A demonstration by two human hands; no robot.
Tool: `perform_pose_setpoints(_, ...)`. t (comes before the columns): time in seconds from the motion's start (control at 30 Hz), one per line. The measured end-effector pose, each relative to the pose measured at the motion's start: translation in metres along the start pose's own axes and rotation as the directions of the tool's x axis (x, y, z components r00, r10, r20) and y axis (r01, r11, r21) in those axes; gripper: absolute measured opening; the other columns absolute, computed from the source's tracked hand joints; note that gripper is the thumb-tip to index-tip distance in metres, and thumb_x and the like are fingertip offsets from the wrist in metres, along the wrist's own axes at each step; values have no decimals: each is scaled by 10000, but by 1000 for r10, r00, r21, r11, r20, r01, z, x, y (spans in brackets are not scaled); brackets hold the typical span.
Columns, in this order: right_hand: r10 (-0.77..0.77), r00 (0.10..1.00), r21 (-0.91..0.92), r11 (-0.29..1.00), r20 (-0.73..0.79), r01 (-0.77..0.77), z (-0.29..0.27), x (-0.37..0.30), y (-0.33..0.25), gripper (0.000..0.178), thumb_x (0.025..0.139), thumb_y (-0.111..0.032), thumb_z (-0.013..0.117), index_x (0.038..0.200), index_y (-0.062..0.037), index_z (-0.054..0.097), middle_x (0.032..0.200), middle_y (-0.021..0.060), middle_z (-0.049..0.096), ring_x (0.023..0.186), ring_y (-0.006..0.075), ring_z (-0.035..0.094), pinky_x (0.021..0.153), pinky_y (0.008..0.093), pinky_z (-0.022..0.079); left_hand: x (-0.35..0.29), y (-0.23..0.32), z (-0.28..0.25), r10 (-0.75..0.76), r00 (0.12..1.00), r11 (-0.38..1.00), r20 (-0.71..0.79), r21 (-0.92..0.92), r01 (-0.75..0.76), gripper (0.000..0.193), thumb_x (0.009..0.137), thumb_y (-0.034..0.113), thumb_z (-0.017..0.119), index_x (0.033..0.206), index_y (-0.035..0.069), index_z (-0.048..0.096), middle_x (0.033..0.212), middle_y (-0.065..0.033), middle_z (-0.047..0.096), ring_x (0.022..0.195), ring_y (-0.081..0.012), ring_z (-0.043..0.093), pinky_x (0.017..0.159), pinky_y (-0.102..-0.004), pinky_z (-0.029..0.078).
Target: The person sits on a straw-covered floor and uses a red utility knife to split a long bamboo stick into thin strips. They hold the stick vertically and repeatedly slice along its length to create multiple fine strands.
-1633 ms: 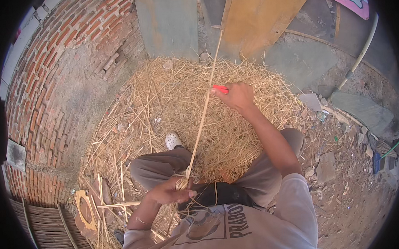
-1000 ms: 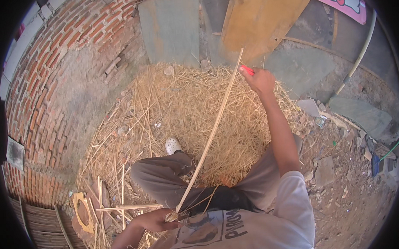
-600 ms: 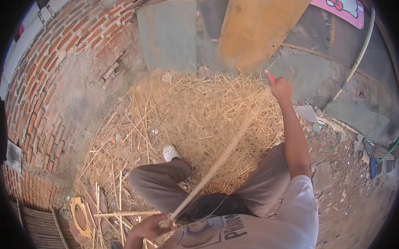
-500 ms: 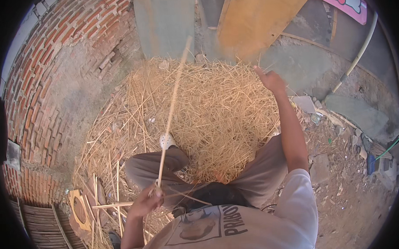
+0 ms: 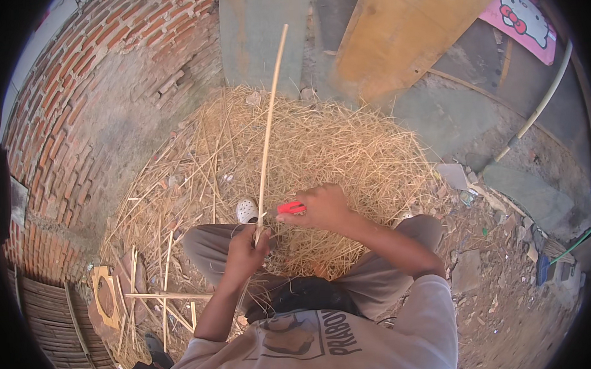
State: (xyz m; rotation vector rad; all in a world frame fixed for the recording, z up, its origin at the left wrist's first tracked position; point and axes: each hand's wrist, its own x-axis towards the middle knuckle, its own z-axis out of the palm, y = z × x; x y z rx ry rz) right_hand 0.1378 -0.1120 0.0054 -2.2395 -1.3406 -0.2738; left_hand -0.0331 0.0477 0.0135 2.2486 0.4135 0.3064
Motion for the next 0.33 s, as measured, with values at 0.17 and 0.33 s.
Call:
perform_pose_setpoints(0.17, 24, 1000, -74, 997, -13, -25, 6, 5, 6, 651, 742, -733, 629, 568, -106, 603, 486, 85, 557, 454, 278, 597, 483, 385, 473, -2, 9, 8, 140, 990, 951, -35, 284, -125, 147, 861, 186, 660, 854, 48, 608, 605, -172, 621, 577, -382, 635, 543, -472, 506)
perform_pose_setpoints(0.33, 94, 995, -78, 992, -17, -95, 9, 8, 20, 665, 751, -742, 610, 558, -105, 603, 461, 89, 542, 450, 281, 594, 484, 388, 469, 0, 22, 6, 155, 987, 879, -31, 460, -123, 154, 836, 208, 681, 842, 82, 592, 607, -152, 625, 569, -360, 644, 534, -474, 511)
